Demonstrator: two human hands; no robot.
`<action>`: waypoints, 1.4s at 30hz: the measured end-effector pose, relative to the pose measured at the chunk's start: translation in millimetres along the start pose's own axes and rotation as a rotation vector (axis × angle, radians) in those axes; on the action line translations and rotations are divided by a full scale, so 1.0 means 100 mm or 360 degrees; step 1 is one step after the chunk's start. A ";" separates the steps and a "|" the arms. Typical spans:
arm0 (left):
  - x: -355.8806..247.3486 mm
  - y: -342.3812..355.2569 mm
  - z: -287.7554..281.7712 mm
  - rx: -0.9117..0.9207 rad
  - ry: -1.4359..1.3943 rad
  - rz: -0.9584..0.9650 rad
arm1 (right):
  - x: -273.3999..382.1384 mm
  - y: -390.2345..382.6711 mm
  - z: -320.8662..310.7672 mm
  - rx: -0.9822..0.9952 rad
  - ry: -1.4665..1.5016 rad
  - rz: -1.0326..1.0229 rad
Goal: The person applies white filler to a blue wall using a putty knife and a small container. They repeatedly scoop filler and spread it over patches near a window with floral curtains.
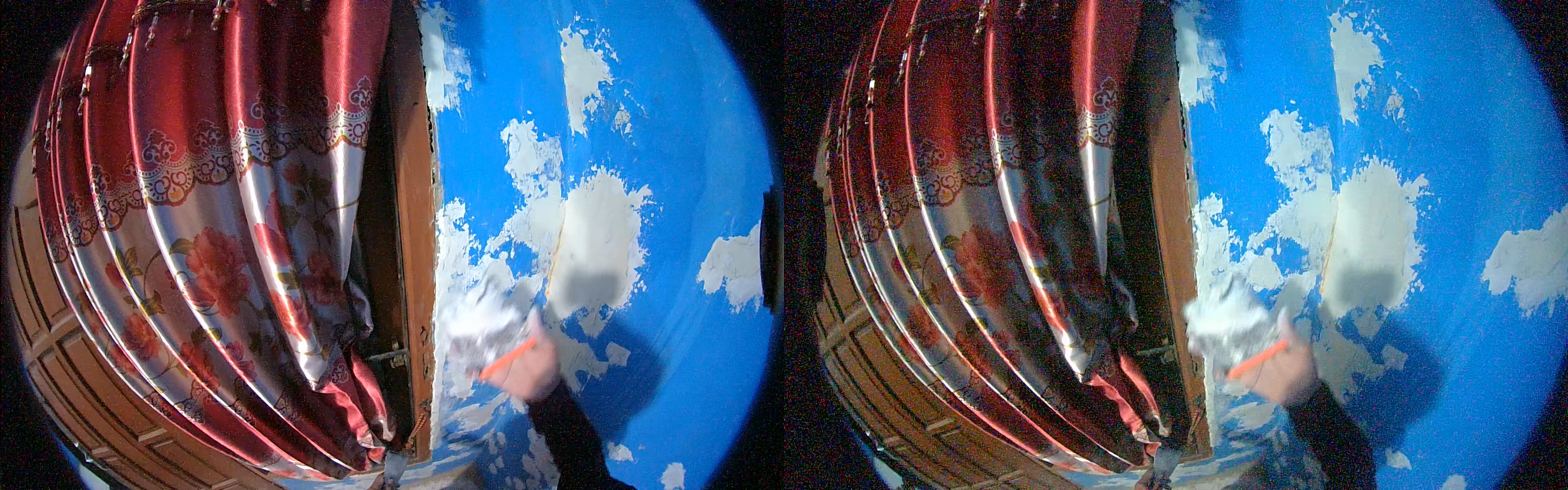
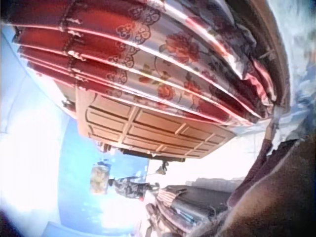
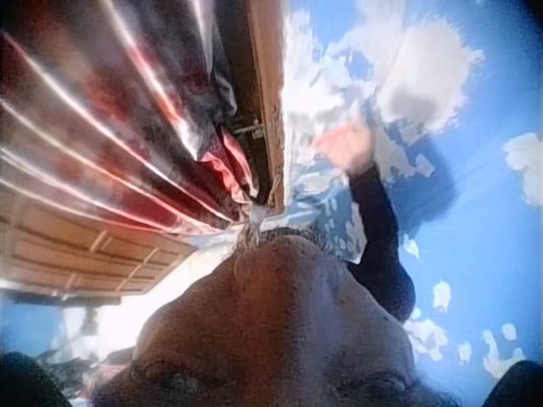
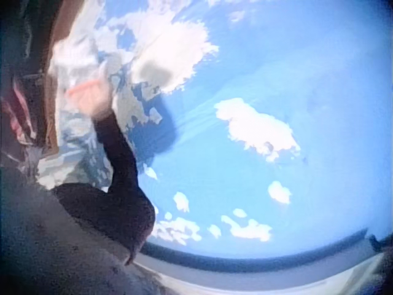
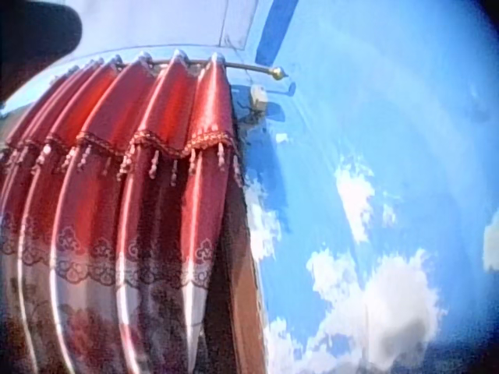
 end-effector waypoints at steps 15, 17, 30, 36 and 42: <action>0.39 0.09 0.07 0.0026 0.0020 0.0102 | 2.65 1.65 1.17 -0.0108 -0.4199 -0.2129; 0.45 0.05 0.02 0.0005 0.0052 0.0112 | 2.74 1.84 1.17 -0.0155 -0.4477 -0.2315; 0.71 0.20 0.18 0.0046 0.0041 0.0104 | 3.13 2.36 1.47 0.0124 -0.4614 -0.2233; 0.86 0.22 0.25 0.0067 -0.0036 -0.0023 | 3.20 2.44 1.40 0.0002 -0.4806 -0.2168; 1.08 0.34 0.16 0.0075 -0.0016 0.0155 | 3.34 2.31 1.32 -0.0187 -0.5168 -0.2170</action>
Point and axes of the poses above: each hand's wrist, its own y-axis towards the middle knuckle, its own z-axis out of the palm, x = y × z, the point moved 1 cm from there along y, towards the middle knuckle, and after that the axes turned 13 degrees about -y, right-handed, at the moved point
